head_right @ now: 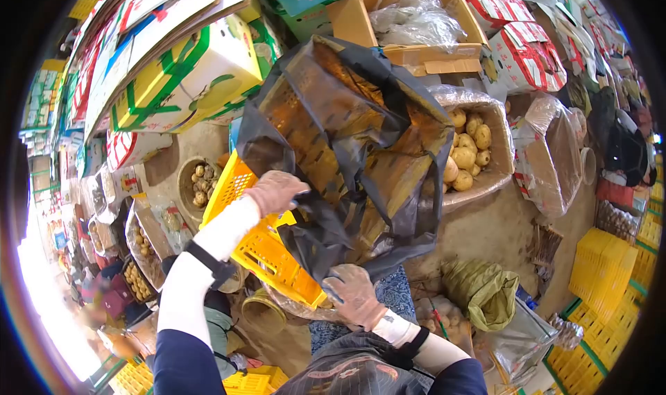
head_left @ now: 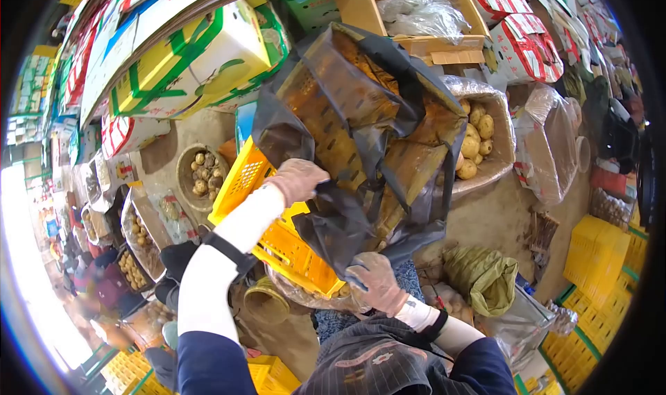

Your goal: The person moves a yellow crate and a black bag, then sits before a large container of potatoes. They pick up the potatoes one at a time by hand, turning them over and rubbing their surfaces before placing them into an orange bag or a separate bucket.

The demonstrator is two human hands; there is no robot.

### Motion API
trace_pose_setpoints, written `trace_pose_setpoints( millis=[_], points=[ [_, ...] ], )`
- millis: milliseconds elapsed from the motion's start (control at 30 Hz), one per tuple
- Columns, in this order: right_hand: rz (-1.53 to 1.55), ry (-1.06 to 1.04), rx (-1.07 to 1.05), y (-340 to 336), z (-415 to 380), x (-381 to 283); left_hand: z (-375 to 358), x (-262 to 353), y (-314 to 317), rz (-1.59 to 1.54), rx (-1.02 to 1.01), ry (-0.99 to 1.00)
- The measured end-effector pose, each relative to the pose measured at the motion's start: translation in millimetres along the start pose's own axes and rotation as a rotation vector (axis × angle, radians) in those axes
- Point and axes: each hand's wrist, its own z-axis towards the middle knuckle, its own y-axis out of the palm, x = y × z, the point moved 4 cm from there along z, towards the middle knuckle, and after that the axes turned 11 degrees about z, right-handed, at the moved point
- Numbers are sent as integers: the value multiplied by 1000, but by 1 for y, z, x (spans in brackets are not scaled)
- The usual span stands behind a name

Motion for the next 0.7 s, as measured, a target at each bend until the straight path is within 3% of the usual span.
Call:
trace_pose_setpoints(
  millis=[33,167,300,333,400,700],
  points=[
    [64,9,-66,11,0,-2,-24,-13,12,-16,131,-31],
    [196,161,-236,78,-34,6,-136,-52,43,76,117,-436],
    [179,210,-338,126,-41,-2,-220,-59,78,124,106,-547],
    [150,204,-341,134,-44,-5,-231,-57,87,123,100,-555],
    [90,98,-284,143,-51,-11,-249,-56,93,123,362,-636],
    [-51,63,-470,174,-59,-20,-272,-48,154,183,527,-837]
  ],
)
